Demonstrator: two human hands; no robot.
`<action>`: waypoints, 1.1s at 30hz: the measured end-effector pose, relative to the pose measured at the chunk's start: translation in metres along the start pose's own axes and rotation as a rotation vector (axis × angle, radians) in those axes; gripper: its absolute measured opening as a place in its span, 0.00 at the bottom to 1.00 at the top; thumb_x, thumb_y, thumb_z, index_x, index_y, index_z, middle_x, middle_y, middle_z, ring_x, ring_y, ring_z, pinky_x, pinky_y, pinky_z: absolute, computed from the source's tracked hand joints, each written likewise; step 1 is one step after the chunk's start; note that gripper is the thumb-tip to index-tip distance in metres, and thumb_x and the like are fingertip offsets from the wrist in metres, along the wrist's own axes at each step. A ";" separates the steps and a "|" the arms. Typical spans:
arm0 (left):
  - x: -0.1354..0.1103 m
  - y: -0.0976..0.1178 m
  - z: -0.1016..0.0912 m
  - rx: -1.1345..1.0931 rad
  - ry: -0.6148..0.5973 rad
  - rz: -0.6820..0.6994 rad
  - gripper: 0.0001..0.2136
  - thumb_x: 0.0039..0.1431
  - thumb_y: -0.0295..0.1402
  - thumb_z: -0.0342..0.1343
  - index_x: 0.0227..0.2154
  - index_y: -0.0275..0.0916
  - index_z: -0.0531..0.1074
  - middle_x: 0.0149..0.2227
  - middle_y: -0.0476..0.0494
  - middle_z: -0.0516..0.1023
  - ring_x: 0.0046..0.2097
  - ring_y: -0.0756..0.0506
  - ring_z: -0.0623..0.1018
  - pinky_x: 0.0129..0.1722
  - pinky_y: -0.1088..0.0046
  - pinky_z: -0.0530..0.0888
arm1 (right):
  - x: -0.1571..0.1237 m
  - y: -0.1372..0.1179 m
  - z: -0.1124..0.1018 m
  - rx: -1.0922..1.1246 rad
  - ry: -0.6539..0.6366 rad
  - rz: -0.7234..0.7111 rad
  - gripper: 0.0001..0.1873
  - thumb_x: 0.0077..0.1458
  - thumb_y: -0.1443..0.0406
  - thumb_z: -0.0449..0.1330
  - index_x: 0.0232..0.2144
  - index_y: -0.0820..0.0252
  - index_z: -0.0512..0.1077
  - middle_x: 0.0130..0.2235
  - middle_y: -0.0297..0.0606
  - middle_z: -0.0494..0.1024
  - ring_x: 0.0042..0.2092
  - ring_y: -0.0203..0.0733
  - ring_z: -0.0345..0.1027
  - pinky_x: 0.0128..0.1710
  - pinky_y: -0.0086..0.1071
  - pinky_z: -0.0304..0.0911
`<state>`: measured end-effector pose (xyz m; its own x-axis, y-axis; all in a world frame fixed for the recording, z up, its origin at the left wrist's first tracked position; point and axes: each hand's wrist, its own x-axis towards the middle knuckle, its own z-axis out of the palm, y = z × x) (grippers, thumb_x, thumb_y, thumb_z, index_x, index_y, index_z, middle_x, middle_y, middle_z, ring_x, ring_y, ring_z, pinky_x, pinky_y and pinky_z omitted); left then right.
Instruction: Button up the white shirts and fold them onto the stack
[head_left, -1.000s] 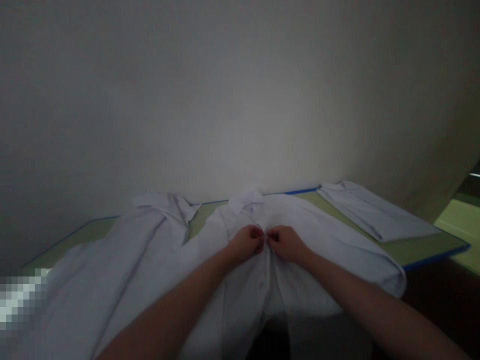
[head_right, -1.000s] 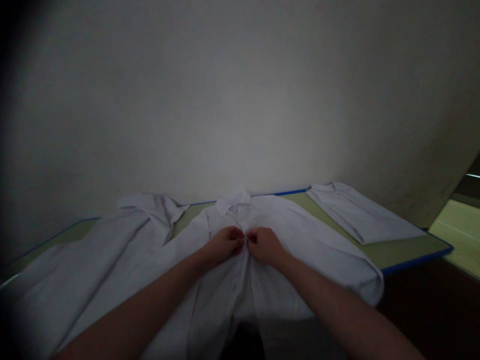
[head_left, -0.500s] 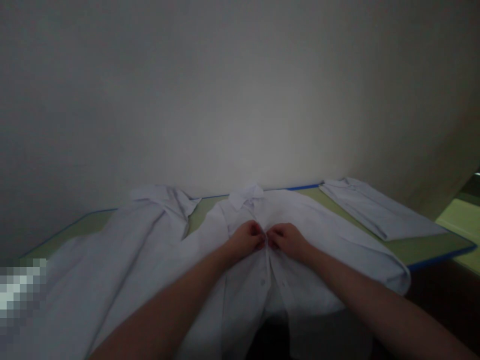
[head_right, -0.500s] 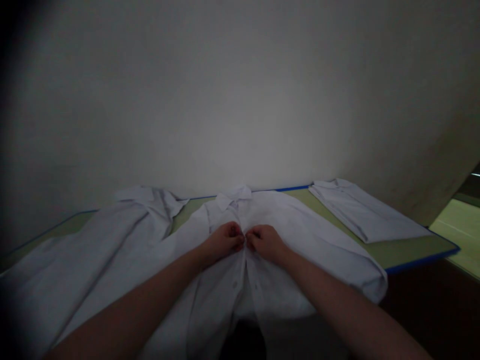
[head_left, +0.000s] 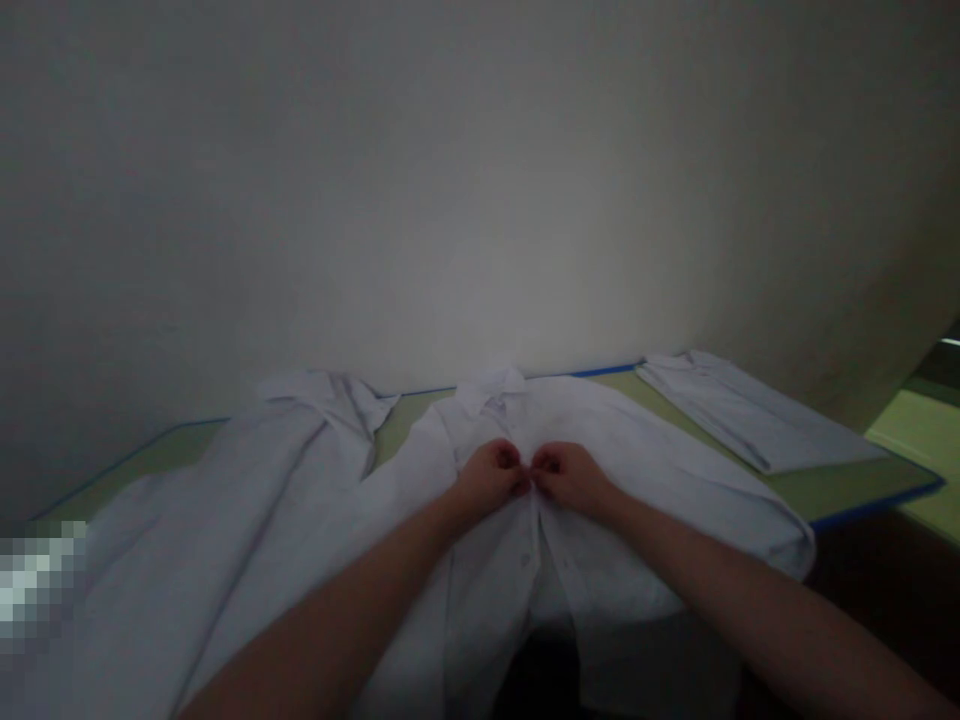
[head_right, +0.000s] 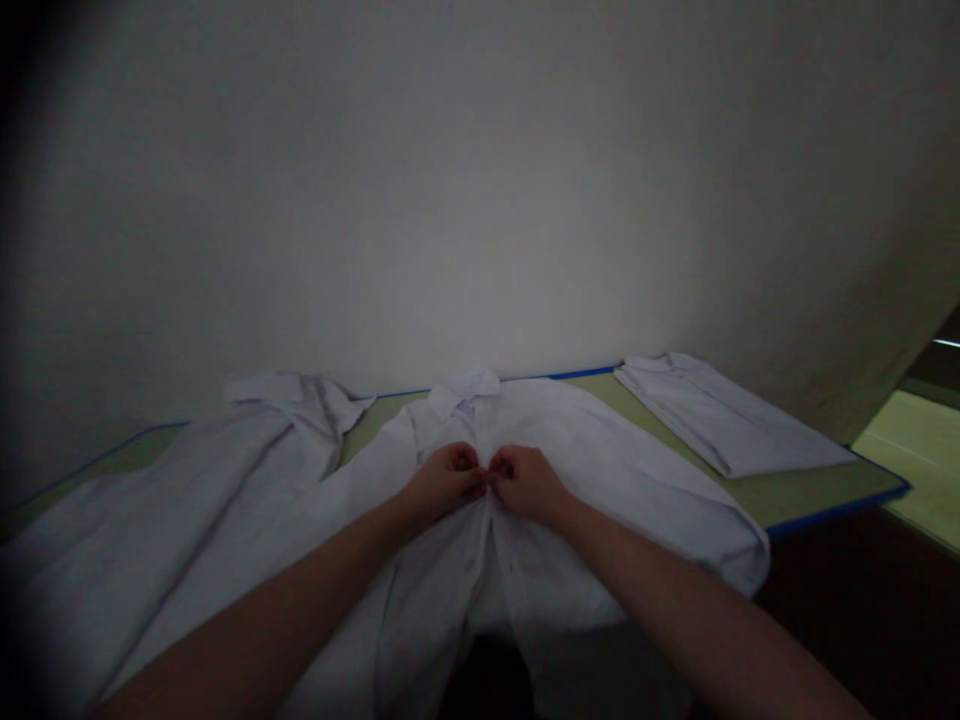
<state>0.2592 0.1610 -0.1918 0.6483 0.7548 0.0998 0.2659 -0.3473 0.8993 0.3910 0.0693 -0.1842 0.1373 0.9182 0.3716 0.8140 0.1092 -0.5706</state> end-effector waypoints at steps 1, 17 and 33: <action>0.000 0.000 -0.001 -0.011 -0.008 0.014 0.06 0.48 0.26 0.54 0.29 0.38 0.61 0.21 0.52 0.69 0.26 0.51 0.74 0.27 0.77 0.70 | 0.001 0.002 0.000 0.040 -0.016 0.021 0.07 0.46 0.66 0.56 0.28 0.62 0.72 0.24 0.33 0.73 0.25 0.31 0.64 0.26 0.23 0.55; -0.011 0.010 -0.026 0.651 -0.078 0.382 0.18 0.51 0.35 0.52 0.47 0.39 0.65 0.33 0.45 0.75 0.35 0.48 0.73 0.35 0.74 0.66 | 0.010 0.002 -0.029 -0.171 -0.335 -0.152 0.15 0.47 0.69 0.52 0.37 0.61 0.74 0.31 0.36 0.76 0.32 0.34 0.66 0.33 0.25 0.57; 0.036 -0.074 -0.121 1.099 0.069 0.084 0.42 0.50 0.63 0.32 0.62 0.39 0.46 0.64 0.33 0.45 0.64 0.34 0.45 0.59 0.55 0.44 | 0.055 0.161 -0.092 -0.785 -0.162 0.153 0.48 0.48 0.36 0.33 0.62 0.57 0.48 0.64 0.46 0.44 0.63 0.58 0.37 0.59 0.51 0.36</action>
<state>0.1762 0.2817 -0.2034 0.6621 0.7230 0.1972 0.7340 -0.6787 0.0235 0.5813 0.1020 -0.1882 0.2451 0.9515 0.1862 0.9593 -0.2658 0.0954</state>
